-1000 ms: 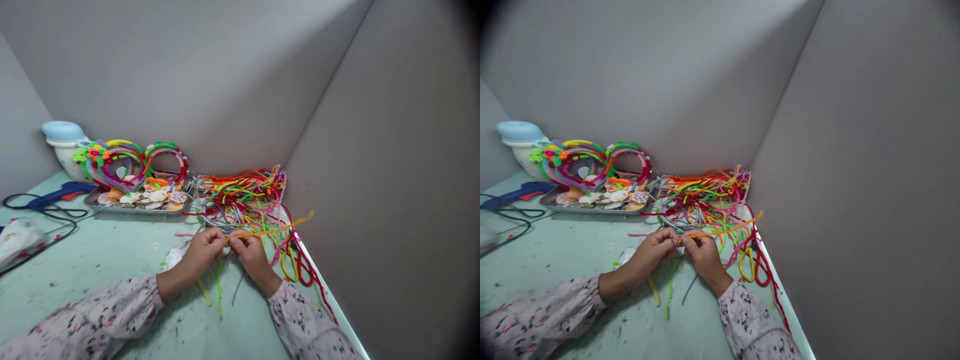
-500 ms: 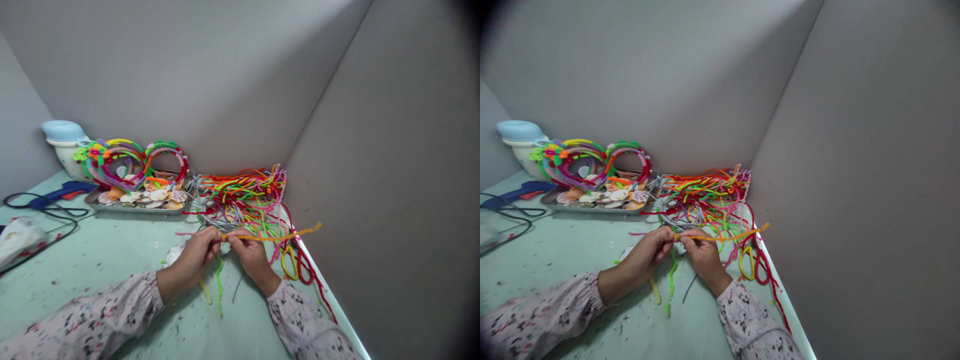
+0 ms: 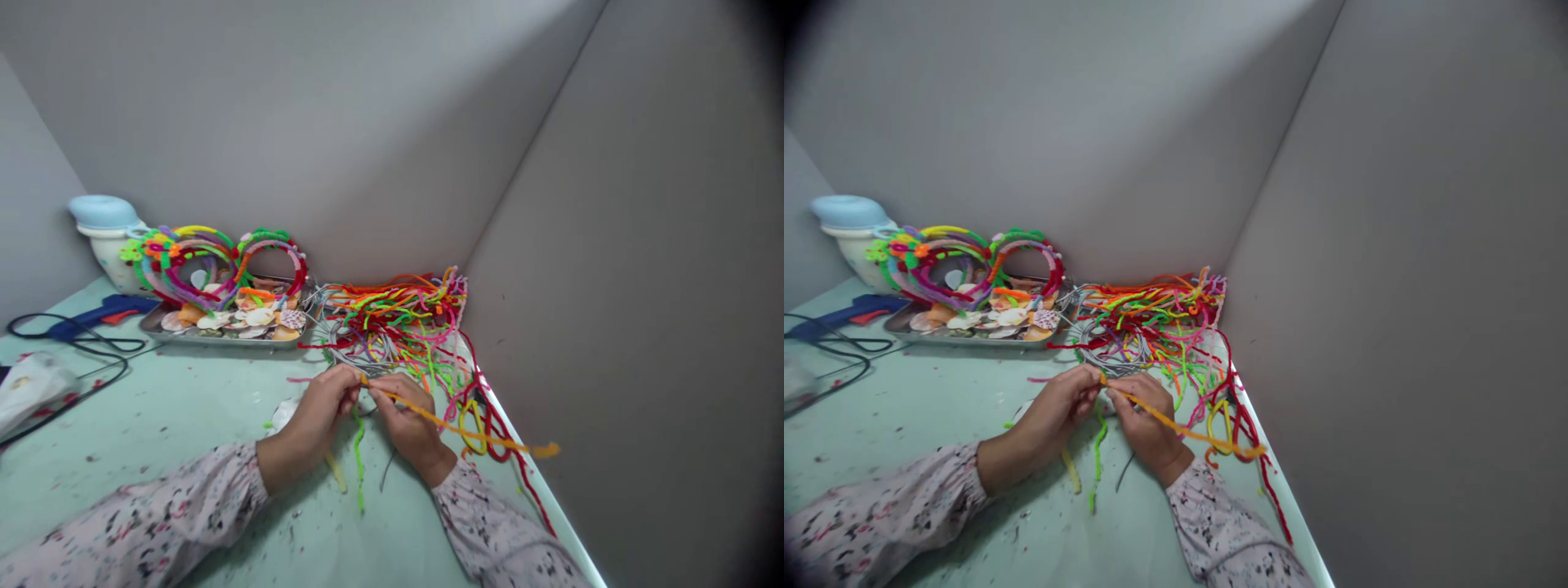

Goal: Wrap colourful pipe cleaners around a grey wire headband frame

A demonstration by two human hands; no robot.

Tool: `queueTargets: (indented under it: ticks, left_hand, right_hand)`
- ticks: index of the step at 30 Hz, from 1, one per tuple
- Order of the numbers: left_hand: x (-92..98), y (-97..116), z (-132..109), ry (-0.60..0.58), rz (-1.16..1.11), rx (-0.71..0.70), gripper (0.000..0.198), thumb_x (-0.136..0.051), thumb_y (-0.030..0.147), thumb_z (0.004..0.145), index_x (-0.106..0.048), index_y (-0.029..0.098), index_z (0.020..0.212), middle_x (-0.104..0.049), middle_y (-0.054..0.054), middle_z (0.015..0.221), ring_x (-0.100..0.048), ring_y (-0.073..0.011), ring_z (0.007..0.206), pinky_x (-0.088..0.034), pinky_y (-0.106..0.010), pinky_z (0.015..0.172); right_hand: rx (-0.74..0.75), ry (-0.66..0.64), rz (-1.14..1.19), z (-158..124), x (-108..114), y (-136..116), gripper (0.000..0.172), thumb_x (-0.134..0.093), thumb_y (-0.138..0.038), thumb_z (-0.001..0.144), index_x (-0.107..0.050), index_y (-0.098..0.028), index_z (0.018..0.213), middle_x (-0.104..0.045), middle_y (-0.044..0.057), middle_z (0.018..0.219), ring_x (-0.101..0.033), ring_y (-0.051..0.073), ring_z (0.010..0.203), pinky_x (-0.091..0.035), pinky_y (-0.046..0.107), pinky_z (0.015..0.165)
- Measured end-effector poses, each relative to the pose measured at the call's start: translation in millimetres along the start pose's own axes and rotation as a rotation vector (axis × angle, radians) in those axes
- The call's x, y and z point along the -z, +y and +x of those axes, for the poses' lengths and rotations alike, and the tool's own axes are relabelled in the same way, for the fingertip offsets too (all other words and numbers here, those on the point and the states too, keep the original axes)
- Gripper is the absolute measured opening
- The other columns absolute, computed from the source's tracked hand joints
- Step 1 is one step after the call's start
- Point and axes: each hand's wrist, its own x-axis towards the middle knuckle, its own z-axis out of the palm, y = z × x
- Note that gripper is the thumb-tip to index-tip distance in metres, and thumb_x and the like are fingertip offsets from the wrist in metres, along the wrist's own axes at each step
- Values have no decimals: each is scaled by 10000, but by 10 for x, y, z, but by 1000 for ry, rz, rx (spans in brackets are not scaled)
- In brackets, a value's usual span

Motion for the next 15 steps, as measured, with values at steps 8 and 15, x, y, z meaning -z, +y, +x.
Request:
queueTargets:
  ticks: [8, 15]
  left_hand:
    - [22, 46, 53, -108, 217, -155, 193, -604, 245, 747, -606, 172, 925, -553, 22, 706, -455, -89, 551, -346, -208, 513]
    - [40, -3, 40, -123, 422, -269, 129, -606, 264, 783, -621, 161, 859, -570, 12, 706, -467, -106, 605, -367, -218, 567]
  right_hand:
    - [-324, 112, 242, -41, -34, 131, 151, -585, -329, 867, -655, -196, 853, -644, 17, 759, -584, 151, 687, -468, 271, 648]
    - [-376, 70, 335, -3, -18, 63, 173, -604, -348, 847, -646, -189, 792, -611, 4, 679, -553, 138, 616, -452, 263, 600]
